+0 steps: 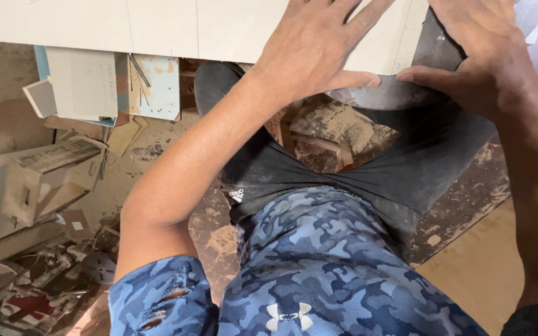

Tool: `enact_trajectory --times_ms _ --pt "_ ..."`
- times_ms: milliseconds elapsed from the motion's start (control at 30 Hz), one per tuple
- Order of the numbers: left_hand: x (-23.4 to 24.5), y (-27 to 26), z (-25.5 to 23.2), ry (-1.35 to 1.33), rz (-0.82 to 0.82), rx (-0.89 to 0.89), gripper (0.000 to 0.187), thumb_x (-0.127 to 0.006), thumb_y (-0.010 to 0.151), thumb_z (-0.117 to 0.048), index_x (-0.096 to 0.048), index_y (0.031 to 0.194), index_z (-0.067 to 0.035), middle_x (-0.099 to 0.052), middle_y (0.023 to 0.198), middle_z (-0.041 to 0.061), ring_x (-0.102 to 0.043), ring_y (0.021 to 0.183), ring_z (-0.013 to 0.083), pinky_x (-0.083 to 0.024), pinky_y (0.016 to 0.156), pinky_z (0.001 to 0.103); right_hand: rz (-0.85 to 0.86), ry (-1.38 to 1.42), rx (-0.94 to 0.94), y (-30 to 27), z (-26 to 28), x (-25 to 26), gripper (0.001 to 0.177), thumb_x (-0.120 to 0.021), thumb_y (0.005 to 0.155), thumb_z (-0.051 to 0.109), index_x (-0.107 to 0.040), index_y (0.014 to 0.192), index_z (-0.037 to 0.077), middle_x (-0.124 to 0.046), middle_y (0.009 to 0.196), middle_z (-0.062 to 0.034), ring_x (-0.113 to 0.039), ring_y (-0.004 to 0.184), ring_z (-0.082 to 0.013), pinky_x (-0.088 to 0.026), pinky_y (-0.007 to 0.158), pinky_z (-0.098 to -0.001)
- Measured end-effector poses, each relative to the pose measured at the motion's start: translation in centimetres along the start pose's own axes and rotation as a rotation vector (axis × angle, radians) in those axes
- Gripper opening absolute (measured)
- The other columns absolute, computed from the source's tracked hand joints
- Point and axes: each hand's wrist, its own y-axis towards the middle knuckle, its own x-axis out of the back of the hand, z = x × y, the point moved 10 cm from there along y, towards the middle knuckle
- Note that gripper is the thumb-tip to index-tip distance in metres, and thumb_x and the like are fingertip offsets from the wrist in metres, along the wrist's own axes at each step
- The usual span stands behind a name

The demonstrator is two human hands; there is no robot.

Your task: The person smooths the edges of a rectangular wooden plank using a sanding block against a curved metal surface. The person repeatedly rubs the plank's edges and flips it to work on different sides.

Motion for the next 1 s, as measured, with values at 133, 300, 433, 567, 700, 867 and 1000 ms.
enact_trajectory --times_ms 133,300,433,567,700,867,1000 --pt "-0.3 0.1 0.1 0.037 0.019 0.011 0.107 -0.087 0.08 -0.07 -0.041 0.156 -0.01 -0.052 0.147 0.016 -0.051 0.135 0.0348 -0.042 0.111 0.053 -0.008 0.009 0.017 0.0 -0.1 0.0 0.075 -0.081 0.096 0.035 -0.05 0.15 -0.007 -0.058 0.147 -0.0258 -0.053 0.136 -0.0412 -0.04 0.119 -0.0445" --pt "-0.6 0.3 0.1 0.05 0.047 0.029 0.108 -0.084 0.081 -0.073 -0.038 0.158 -0.013 -0.048 0.151 0.015 -0.047 0.139 0.0351 -0.039 0.113 0.057 0.014 0.022 -0.02 -0.1 -0.5 -0.2 0.077 -0.081 0.095 0.035 -0.05 0.15 -0.008 -0.057 0.15 -0.0264 -0.052 0.141 -0.0419 -0.038 0.121 -0.0451" --pt "-0.7 0.6 0.2 0.138 0.107 0.045 0.107 -0.08 0.084 -0.076 -0.038 0.16 -0.014 -0.045 0.155 0.015 -0.041 0.143 0.0366 -0.033 0.116 0.061 0.02 -0.011 -0.07 0.1 -0.8 -0.2 0.081 -0.082 0.09 0.035 -0.052 0.152 -0.008 -0.056 0.151 -0.0265 -0.049 0.143 -0.0419 -0.037 0.123 -0.0477" --pt "-0.4 0.7 -0.1 0.115 0.118 0.034 0.107 -0.081 0.084 -0.075 -0.037 0.161 -0.014 -0.042 0.158 0.013 -0.038 0.145 0.0364 -0.028 0.12 0.061 0.019 0.003 -0.108 0.1 -0.8 -0.1 0.084 -0.085 0.09 0.038 -0.052 0.15 -0.009 -0.055 0.15 -0.0258 -0.048 0.143 -0.0418 -0.035 0.125 -0.0491" --pt "-0.5 0.2 0.1 0.096 0.098 0.027 0.107 -0.082 0.086 -0.072 -0.036 0.163 -0.014 -0.041 0.16 0.015 -0.037 0.147 0.038 -0.026 0.121 0.064 0.002 0.045 -0.083 0.4 -0.3 0.0 0.084 -0.084 0.087 0.034 -0.05 0.151 -0.009 -0.052 0.154 -0.0265 -0.044 0.148 -0.0426 -0.033 0.127 -0.0487" --pt "-1.4 0.1 0.3 0.063 0.12 0.046 0.108 -0.082 0.086 -0.071 -0.035 0.164 -0.013 -0.04 0.161 0.017 -0.035 0.148 0.0393 -0.026 0.121 0.065 0.03 0.061 -0.127 0.3 -0.7 -0.3 0.083 -0.087 0.089 0.033 -0.051 0.15 -0.01 -0.052 0.154 -0.0277 -0.044 0.148 -0.0438 -0.033 0.128 -0.051" --pt "-1.5 0.5 0.2 0.074 0.124 0.049 0.108 -0.081 0.085 -0.073 -0.035 0.164 -0.014 -0.039 0.161 0.017 -0.033 0.149 0.04 -0.024 0.121 0.066 0.034 0.018 -0.087 0.3 -0.7 -0.1 0.086 -0.089 0.088 0.034 -0.051 0.149 -0.011 -0.052 0.153 -0.0282 -0.044 0.149 -0.0426 -0.033 0.131 -0.0505"
